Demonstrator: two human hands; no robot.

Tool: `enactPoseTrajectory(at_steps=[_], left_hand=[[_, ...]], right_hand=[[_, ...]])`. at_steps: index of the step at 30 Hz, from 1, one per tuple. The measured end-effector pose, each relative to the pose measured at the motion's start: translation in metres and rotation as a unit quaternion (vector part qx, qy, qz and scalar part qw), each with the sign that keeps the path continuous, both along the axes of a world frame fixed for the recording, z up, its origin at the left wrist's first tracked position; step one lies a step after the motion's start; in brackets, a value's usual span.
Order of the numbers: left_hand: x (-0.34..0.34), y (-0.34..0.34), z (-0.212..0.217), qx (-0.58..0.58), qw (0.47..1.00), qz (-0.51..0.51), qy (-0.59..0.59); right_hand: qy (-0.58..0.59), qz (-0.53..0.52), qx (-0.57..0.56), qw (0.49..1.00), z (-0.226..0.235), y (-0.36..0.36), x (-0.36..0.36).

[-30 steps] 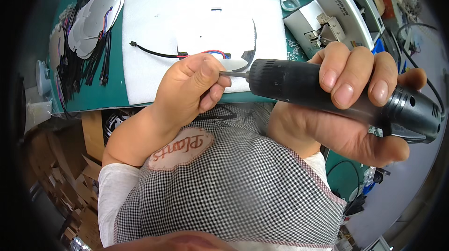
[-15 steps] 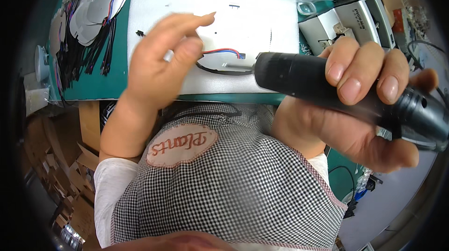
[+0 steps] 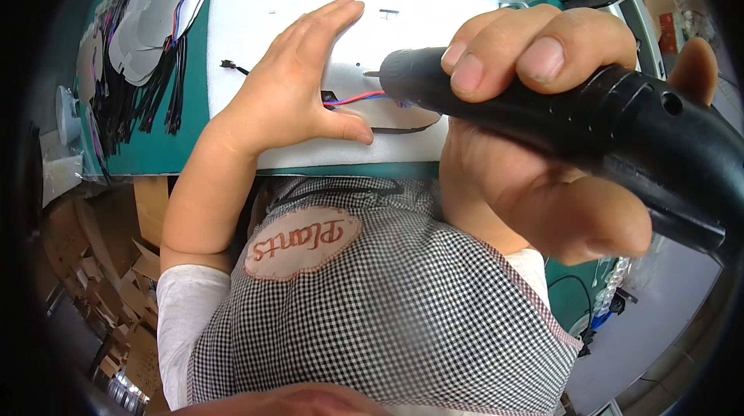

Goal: The person assembles plastic housing components by hand, securing an internal ring and a mounting plate to the plastic housing with screws using an electric screwdriver.

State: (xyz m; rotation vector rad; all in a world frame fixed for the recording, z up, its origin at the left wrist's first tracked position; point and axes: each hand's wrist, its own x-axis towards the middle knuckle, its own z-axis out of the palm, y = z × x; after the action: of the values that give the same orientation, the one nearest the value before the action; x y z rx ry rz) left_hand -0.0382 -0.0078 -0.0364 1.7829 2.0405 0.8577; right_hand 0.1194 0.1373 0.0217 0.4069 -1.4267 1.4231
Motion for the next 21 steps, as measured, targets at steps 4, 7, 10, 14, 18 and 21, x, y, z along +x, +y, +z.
enactPoseTrajectory(at_steps=[4, 7, 10, 14, 18, 21], left_hand=[[0.000, 0.004, 0.004, -0.013, 0.999, -0.005, -0.045], [0.006, 0.005, 0.011, -0.021, 0.999, -0.007, -0.038], [0.007, 0.008, 0.012, -0.024, 0.999, -0.011, -0.033], [0.008, 0.011, 0.013, -0.012, 0.999, -0.019, -0.042], [0.007, 0.009, 0.014, -0.015, 0.999, -0.009, -0.044], [0.006, 0.009, 0.014, -0.007, 0.999, -0.016, -0.041]], right_hand=[[0.004, -0.005, -0.015, 1.000, -0.002, -0.002, -0.001], [-0.052, 0.025, 0.099, 0.993, 0.007, 0.023, 0.013], [-0.044, 0.035, 0.113, 0.992, 0.008, 0.026, 0.009], [-0.046, 0.035, 0.129, 0.990, 0.008, 0.024, 0.007], [-0.006, -0.011, 0.028, 1.000, -0.006, 0.002, -0.005], [0.010, -0.008, 0.015, 1.000, -0.009, -0.002, -0.011]])
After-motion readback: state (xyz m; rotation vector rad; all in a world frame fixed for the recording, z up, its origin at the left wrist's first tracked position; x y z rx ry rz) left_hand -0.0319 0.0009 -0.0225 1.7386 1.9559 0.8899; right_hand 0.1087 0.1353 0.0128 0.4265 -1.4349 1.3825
